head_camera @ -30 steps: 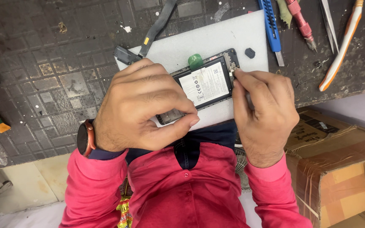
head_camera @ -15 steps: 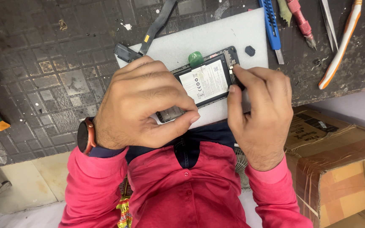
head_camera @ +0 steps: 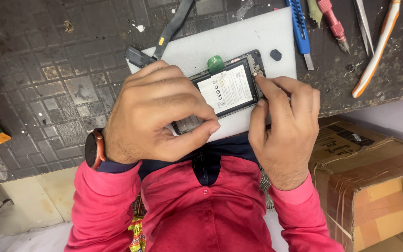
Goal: The person uses tweezers to remove a small component from a flexible ribbon cable and then uses a screwdriver to adjust parts inside a disassembled mobile phone chassis.
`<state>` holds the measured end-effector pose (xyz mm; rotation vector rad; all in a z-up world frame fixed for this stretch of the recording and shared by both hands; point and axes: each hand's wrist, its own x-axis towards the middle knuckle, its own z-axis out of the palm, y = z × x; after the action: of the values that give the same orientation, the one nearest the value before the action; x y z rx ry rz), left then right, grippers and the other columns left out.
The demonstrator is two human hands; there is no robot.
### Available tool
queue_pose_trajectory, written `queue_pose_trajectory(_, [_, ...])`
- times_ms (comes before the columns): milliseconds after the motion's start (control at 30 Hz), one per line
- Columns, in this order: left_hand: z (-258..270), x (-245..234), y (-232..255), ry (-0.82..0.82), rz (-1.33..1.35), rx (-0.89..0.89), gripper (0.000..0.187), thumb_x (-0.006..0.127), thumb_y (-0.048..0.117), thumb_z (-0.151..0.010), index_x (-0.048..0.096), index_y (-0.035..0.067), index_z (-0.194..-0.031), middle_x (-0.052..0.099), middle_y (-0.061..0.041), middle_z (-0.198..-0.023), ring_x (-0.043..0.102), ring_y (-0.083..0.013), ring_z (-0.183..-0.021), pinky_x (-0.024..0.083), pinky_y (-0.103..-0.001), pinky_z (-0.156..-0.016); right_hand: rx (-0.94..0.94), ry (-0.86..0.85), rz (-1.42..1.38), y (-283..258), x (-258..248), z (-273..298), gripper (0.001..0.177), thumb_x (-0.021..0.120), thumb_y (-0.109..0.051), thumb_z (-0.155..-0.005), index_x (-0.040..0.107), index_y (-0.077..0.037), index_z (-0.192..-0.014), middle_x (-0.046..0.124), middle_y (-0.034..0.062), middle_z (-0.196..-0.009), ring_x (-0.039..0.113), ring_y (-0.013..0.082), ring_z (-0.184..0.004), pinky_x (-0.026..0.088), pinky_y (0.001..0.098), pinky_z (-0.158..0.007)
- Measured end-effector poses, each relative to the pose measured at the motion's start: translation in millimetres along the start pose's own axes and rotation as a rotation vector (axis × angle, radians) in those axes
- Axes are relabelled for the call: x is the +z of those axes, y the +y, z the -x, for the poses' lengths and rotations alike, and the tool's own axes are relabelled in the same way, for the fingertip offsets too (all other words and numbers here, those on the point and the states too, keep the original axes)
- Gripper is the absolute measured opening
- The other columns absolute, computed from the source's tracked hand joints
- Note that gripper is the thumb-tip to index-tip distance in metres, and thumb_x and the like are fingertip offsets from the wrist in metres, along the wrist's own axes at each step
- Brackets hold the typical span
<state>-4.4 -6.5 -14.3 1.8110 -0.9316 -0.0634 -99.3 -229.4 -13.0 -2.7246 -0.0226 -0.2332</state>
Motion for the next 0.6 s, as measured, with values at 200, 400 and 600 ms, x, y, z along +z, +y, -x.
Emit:
queue_pose_trajectory(200, [-0.3,0.2,0.0,0.001,-0.008,0.0,0.016,0.088,0.014,-0.085,0.073,0.01,-0.089,0.067,-0.004,-0.086,0.063,-0.0236,-0.082,0.047,-0.034,-0.074,-0.008,0.048,-0.073,-1.4,-2.9,-5.7,0.032,0.063,0.008,-0.095,0.062,0.0,-0.126,0.058,0.0156,-0.12,0.06,0.0309,-0.107,0.05,0.041,-0.093])
queue_pose_trajectory(400, [-0.1,-0.1,-0.2,-0.001,-0.011,-0.002,0.015,0.088,0.014,-0.085,0.074,0.01,-0.089,0.067,-0.004,-0.085,0.063,-0.0234,-0.081,0.047,-0.036,-0.076,0.119,0.092,-0.279,-3.2,-5.3,-7.0,0.028,0.057,0.011,-0.095,0.058,0.001,-0.12,0.055,0.0149,-0.117,0.061,0.0213,-0.092,0.051,0.0322,-0.076])
queue_pose_trajectory(600, [0.3,1.0,-0.1,0.026,-0.032,0.0,0.015,0.087,0.014,-0.086,0.073,0.011,-0.09,0.067,-0.004,-0.087,0.064,-0.0227,-0.083,0.048,-0.034,-0.075,0.134,0.195,-0.159,15.3,-11.0,-7.8,0.025,0.061,0.008,-0.104,0.06,-0.001,-0.127,0.052,0.0113,-0.124,0.055,0.0168,-0.097,0.045,0.0276,-0.078])
